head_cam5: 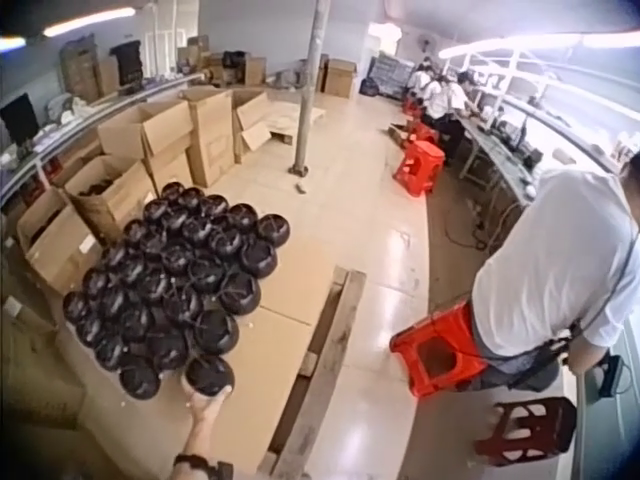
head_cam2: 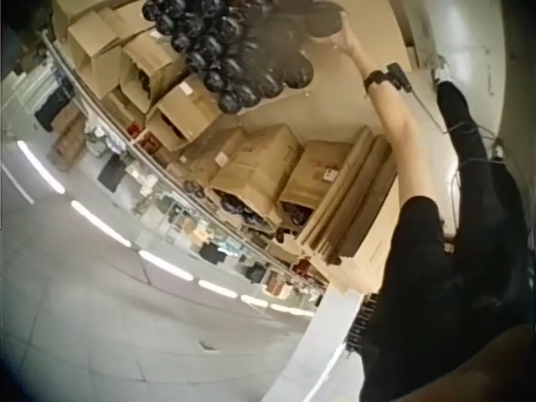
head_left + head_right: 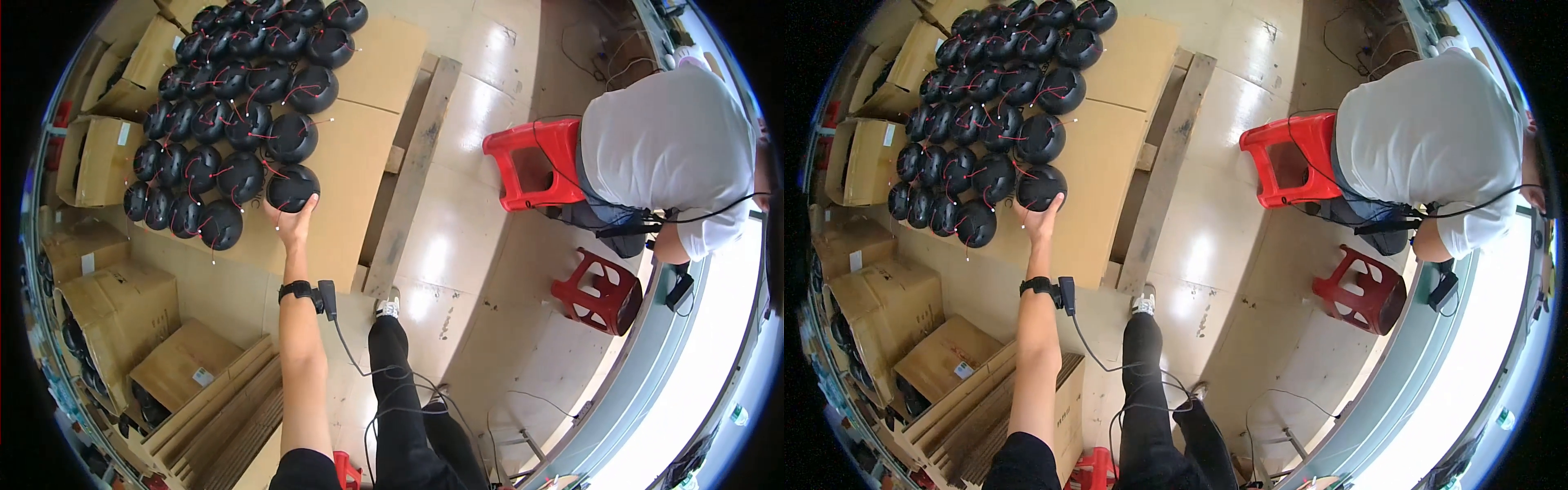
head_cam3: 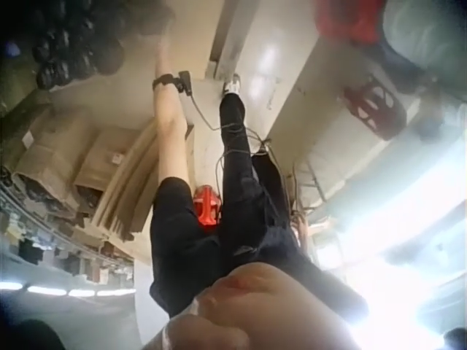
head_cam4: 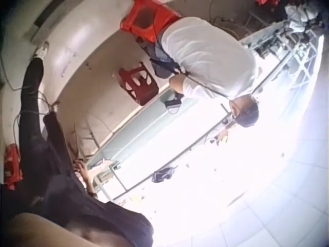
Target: Applying hot glue to electronic components and organizing them into boxes at an assembly line.
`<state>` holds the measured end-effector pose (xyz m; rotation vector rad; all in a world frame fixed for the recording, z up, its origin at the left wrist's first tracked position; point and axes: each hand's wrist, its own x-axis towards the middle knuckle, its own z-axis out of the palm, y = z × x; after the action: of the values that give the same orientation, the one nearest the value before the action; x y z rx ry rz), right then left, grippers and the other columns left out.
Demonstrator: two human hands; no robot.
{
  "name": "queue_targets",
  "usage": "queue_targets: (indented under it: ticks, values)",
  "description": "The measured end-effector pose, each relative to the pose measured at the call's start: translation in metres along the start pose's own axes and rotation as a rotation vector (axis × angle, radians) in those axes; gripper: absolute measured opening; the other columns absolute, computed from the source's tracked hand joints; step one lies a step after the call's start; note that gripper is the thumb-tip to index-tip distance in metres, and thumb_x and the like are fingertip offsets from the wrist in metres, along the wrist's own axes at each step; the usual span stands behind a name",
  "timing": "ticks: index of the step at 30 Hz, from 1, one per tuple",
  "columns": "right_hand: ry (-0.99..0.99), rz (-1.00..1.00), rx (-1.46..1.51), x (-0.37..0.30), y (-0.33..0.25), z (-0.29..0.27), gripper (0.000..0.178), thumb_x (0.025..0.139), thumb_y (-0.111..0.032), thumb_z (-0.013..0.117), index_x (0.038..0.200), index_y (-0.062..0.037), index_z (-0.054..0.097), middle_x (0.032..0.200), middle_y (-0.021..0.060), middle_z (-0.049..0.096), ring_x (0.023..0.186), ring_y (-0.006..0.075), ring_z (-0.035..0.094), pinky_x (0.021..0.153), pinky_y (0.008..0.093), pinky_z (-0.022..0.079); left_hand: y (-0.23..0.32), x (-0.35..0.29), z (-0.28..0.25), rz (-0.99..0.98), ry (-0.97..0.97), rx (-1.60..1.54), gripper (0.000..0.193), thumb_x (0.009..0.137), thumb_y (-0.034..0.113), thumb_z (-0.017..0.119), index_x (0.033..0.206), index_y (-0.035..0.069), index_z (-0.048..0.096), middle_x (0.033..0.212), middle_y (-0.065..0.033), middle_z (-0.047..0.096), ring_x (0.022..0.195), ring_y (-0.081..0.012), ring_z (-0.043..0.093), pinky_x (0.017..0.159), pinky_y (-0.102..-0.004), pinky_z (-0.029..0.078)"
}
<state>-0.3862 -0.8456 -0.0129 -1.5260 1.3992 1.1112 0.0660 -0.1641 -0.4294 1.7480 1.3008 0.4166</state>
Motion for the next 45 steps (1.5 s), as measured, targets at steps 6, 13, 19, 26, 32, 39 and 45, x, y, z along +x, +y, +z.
queue_targets:
  ticks: [6,13,19,26,32,39,45]
  values:
    - [-0.008,0.009,0.009,-0.017,-0.027,0.023,0.029,0.102,-0.024,0.053,0.127,-0.0100,0.057,0.109,0.0104,0.066,0.098,0.0225,0.065,0.079,0.0354,0.053,-0.004,0.007,0.007,0.000,-0.063,0.071,0.123,0.058,0.023,0.093,0.151,0.002,0.016,0.145,-0.0243,0.037,0.132,-0.0361,0.044,0.111,-0.0450,0.039]
    - [-0.003,-0.036,-0.020,-0.012,-0.016,0.013,0.032,0.102,-0.027,0.054,0.129,-0.0090,0.056,0.108,0.0100,0.067,0.095,0.0231,0.066,0.078,0.0372,0.054,-0.032,0.037,-0.015,0.070,-0.027,0.127,0.123,0.061,0.013,0.091,0.151,-0.005,0.009,0.144,-0.0287,0.035,0.128,-0.0371,0.047,0.109,-0.0445,0.043]
    - [0.059,0.051,-0.013,-0.003,-0.003,0.022,0.031,0.102,-0.029,0.054,0.126,-0.0117,0.060,0.104,0.0065,0.068,0.085,0.0205,0.066,0.072,0.0317,0.054,-0.059,-0.037,-0.025,-0.004,-0.044,0.228,0.085,0.085,0.020,0.072,0.147,-0.009,0.022,0.149,-0.0290,0.034,0.129,-0.0374,0.049,0.107,-0.0406,0.043]
    - [-0.085,-0.171,0.087,0.024,0.021,0.030,0.032,0.101,-0.027,0.053,0.127,-0.0094,0.059,0.097,0.0043,0.067,0.082,0.0157,0.064,0.068,0.0301,0.054,-0.116,-0.261,-0.096,0.408,-1.156,0.550,0.032,0.079,0.017,0.067,0.109,0.005,0.065,0.102,-0.0200,0.069,0.096,-0.0380,0.066,0.082,-0.0442,0.053]
    - [0.071,-0.462,-0.062,0.065,0.046,0.014,0.028,0.098,-0.029,0.056,0.115,-0.0074,0.062,0.094,0.0101,0.069,0.082,0.0180,0.068,0.068,0.0326,0.055,-0.055,-0.447,-0.139,0.453,-1.377,0.967,0.036,0.086,0.033,0.060,0.112,0.011,0.071,0.114,-0.0155,0.069,0.109,-0.0351,0.064,0.094,-0.0428,0.051]
    - [0.292,-0.958,-0.266,0.097,0.063,-0.024,0.030,0.091,-0.031,0.055,0.105,-0.0061,0.064,0.094,0.0200,0.070,0.090,0.0399,0.067,0.078,0.0476,0.054,0.001,-0.470,-0.124,0.831,-1.531,1.142,0.033,0.083,0.027,0.062,0.108,0.009,0.073,0.109,-0.0178,0.070,0.103,-0.0350,0.067,0.089,-0.0435,0.053]
    - [0.563,-1.288,-0.216,0.046,0.062,-0.078,0.021,0.090,-0.025,0.057,0.083,-0.0063,0.061,0.077,0.0160,0.061,0.073,0.0387,0.062,0.065,0.0492,0.051,0.191,-0.704,-0.114,1.287,-1.859,0.692,0.043,0.091,0.033,0.065,0.120,0.002,0.064,0.118,-0.0221,0.065,0.110,-0.0341,0.064,0.094,-0.0412,0.050]
